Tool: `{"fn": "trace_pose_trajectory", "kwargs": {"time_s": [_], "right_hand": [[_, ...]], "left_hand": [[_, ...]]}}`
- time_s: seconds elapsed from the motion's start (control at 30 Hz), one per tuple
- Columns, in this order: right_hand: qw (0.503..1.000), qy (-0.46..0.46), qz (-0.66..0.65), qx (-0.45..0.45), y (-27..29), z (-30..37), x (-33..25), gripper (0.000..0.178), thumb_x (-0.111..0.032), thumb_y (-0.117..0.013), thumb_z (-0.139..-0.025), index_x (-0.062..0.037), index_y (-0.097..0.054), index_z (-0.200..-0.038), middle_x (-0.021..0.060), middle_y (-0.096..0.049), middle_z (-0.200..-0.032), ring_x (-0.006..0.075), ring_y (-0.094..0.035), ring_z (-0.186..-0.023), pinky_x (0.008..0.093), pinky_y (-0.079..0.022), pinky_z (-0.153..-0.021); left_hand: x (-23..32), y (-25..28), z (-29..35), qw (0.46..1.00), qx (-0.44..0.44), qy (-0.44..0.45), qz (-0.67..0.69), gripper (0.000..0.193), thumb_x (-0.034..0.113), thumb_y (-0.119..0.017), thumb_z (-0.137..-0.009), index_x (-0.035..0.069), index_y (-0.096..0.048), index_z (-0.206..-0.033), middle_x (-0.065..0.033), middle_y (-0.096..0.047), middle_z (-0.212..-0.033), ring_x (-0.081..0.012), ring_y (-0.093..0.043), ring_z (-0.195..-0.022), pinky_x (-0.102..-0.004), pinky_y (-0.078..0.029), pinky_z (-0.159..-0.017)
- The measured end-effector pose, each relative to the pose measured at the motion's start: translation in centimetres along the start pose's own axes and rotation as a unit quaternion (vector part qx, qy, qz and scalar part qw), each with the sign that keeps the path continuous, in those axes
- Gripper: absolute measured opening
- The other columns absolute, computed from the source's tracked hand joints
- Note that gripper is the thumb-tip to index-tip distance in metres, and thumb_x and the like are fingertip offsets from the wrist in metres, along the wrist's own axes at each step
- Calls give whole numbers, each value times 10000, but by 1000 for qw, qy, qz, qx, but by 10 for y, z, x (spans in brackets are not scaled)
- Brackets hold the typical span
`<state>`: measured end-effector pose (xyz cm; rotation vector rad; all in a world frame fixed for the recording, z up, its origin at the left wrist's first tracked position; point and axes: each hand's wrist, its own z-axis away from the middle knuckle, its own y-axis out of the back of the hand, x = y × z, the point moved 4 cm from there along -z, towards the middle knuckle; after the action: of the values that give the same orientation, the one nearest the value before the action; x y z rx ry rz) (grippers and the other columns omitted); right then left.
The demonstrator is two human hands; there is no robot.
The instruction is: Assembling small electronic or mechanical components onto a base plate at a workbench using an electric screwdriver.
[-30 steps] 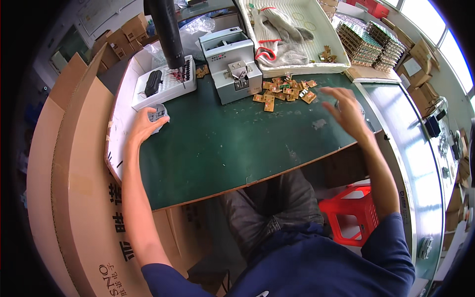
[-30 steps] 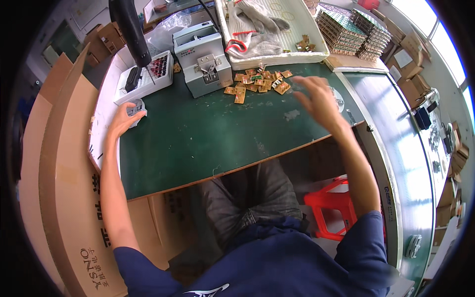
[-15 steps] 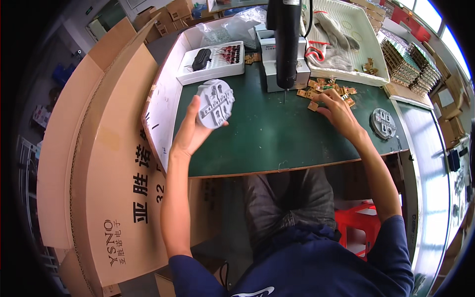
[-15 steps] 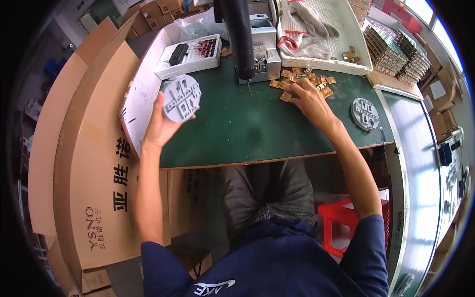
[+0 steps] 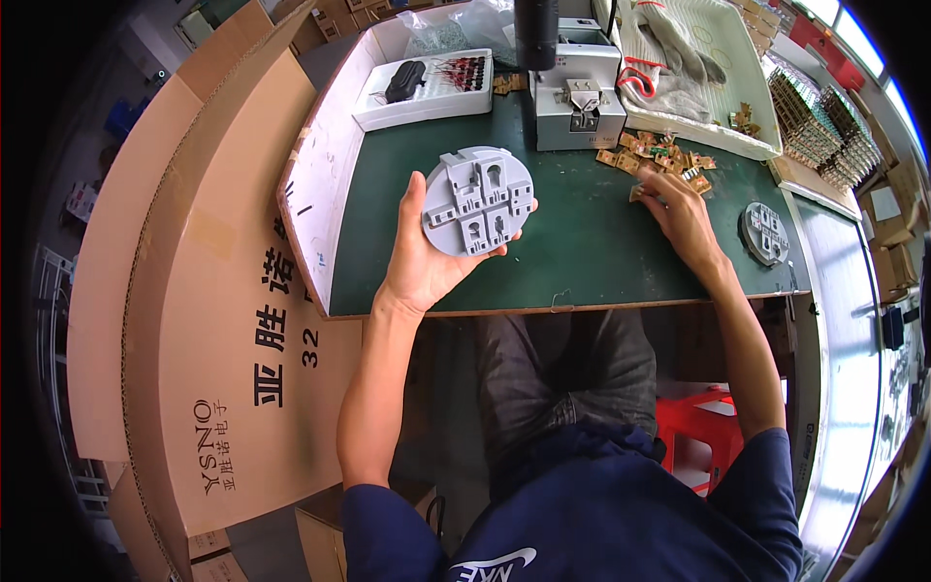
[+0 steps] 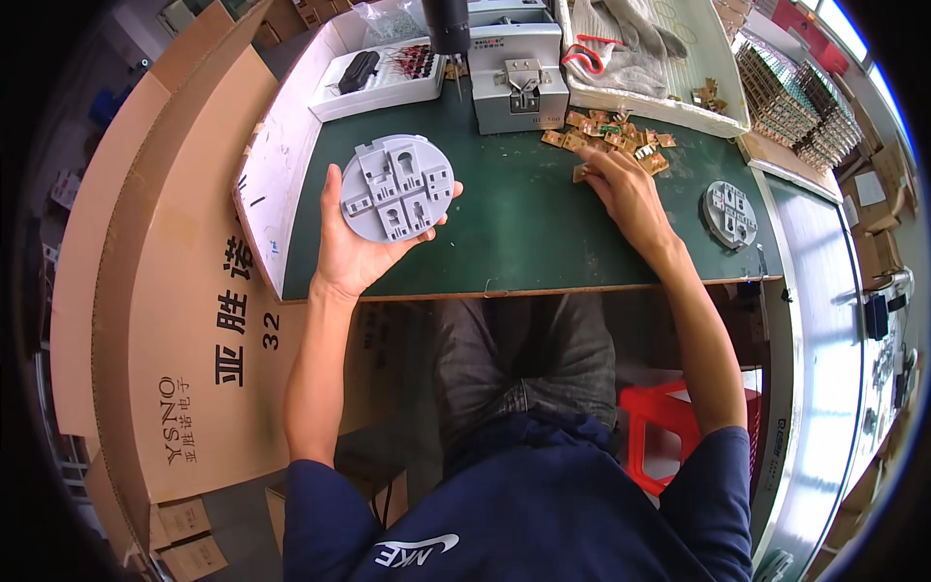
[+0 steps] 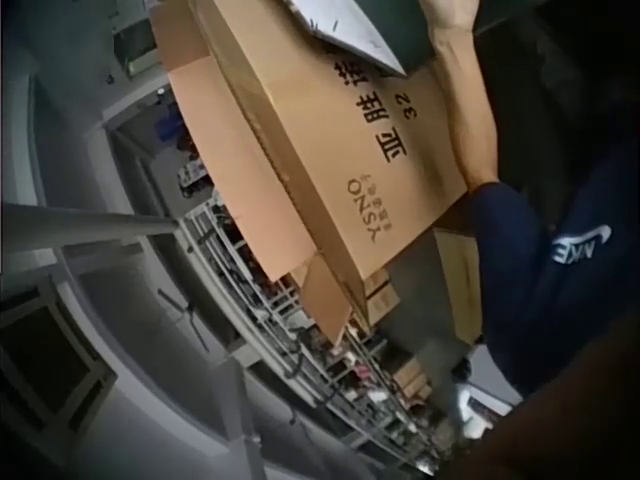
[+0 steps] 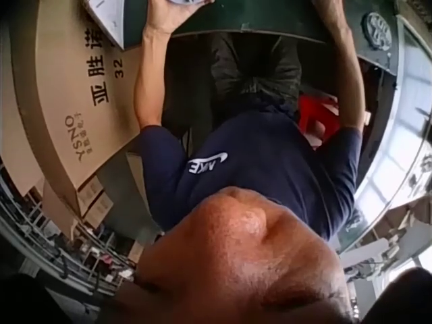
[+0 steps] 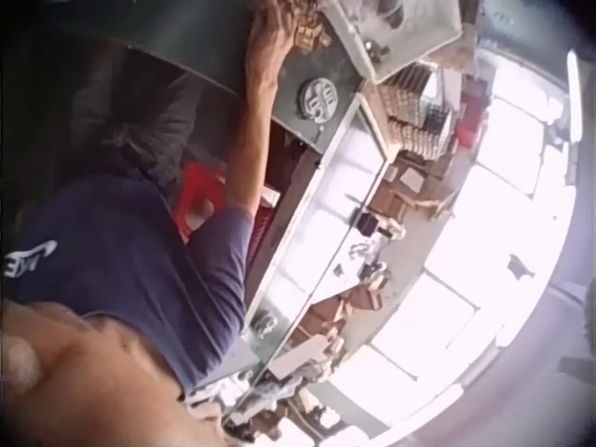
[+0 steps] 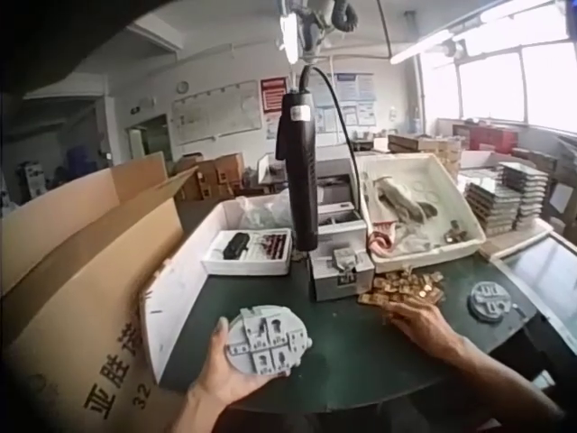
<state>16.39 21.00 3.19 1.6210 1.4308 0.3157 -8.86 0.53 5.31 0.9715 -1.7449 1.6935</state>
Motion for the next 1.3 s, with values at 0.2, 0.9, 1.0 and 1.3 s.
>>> {"fn": "trace_pose_trajectory", "kwargs": {"time_s": [0.2,0.9,1.0,1.3], "right_hand": [[999,37,16,24,-4,4,-3,247,-29,-691,-930,-28,-622,-1167,149,-675,-952,332,-669,-833,393,-548,-755],[793,-231,-562,-31,5,22,-23,451,-198,-598,-1068,24,-535,-1455,114,-664,-1228,165,-646,-1129,306,-518,-1032],[736,-218,-640,-17,4,25,-40,448,-183,-629,-1050,14,-550,-1445,148,-667,-1303,192,-639,-1220,336,-491,-1103],[760,-200,-618,-9,-4,28,-63,469,-157,-679,-1015,-15,-564,-1447,123,-661,-1348,185,-619,-1252,336,-484,-1113]], "left_hand": [[-3,1,2,1000,-6,13,0,944,785,-424,-960,16,-448,-1506,-259,-564,-1423,-439,-575,-1300,-442,-567,-836],[-69,-78,-29,646,114,-285,-699,480,372,-788,-897,38,-703,-1230,-156,-655,-1318,-337,-582,-1241,-428,-461,-1047],[-61,-83,-33,720,90,-287,-625,347,266,-772,-926,47,-720,-1190,-131,-691,-1252,-311,-629,-1175,-405,-491,-1009],[-63,-87,-27,788,101,-268,-545,174,118,-758,-938,42,-746,-1094,-84,-747,-1094,-218,-713,-990,-323,-545,-883]]}}
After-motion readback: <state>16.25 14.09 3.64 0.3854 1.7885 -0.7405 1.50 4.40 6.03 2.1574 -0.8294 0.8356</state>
